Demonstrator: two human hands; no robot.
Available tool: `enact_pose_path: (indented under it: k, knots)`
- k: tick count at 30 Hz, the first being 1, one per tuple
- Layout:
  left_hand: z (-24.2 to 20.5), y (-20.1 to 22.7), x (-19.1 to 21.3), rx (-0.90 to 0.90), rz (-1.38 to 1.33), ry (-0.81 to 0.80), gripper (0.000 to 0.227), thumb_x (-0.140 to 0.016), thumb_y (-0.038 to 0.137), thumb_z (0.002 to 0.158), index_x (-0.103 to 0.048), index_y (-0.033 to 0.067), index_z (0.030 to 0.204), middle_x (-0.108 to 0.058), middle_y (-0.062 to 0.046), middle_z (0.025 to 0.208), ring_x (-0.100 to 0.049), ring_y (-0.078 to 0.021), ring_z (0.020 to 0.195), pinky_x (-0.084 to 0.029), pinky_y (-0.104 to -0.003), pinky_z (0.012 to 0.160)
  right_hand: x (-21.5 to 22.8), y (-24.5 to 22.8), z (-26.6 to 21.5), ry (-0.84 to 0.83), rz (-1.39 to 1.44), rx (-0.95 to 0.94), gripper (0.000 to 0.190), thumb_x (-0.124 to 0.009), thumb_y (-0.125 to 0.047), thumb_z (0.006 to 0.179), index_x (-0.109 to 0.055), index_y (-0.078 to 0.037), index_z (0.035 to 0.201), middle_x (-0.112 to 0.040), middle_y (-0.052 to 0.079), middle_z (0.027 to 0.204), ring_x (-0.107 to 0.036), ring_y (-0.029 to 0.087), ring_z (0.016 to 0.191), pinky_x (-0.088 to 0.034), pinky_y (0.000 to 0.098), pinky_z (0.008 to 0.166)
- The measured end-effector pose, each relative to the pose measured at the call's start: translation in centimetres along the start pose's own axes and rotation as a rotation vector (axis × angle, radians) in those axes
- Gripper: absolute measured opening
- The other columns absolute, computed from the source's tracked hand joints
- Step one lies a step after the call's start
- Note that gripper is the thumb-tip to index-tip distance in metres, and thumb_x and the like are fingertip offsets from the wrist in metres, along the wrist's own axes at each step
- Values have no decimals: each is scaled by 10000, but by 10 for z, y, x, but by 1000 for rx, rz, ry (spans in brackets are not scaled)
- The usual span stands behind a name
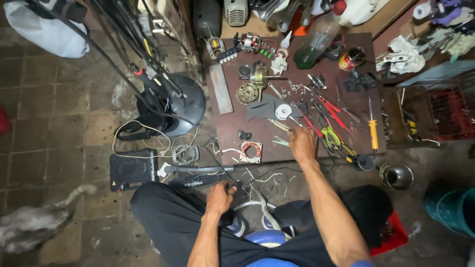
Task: The person sits cross-legged at a cluttered workbench and repairs a small electrical component, likely a motor or switch. They use their hands to twist and arrange wires, then use a pair of scissors to trim the excess wire.
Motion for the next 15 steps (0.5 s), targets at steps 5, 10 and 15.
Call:
enact_pose_path:
  k: [5, 10, 15]
  knots:
    - [0, 1, 1, -8, 15, 3, 445, -620, 376, 959, -630, 109, 1315, -689, -157, 1270, -605, -368, 1248, -486, -528, 1046, 48, -60, -22, 105, 68, 148, 404, -771, -333, 825, -694, -68, 1119, -598, 179, 1038, -537, 415, 1087, -430, 551, 946]
    - [0, 1, 1, 7, 46, -10, 466, -619, 396, 960, -613, 118, 1333, -685, -137, 1285, -595, -351, 1265, -486, -534, 1049, 68, -148, -57, -275, 205, 487, 1112, -939, -481, 510, -485, 17, 1394, -599, 293, 1145, -557, 489, 1071, -461, 611, 889]
    - [-1, 1, 3, 25, 31, -12, 450, -611, 412, 959, -628, 125, 1305, -704, -143, 1240, -626, -350, 1226, -502, -516, 1026, 30, -150, -56, -483, 17, 537, 1239, -918, -310, 589, -185, -45, 1552, -536, 166, 1264, -472, 338, 1187, -374, 480, 984]
Point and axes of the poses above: each hand's wrist, its own z-axis towards the middle knuckle, its own x-axis out of the back of the hand, y = z × x, the point moved 3 cm from there along z, towards the middle knuckle
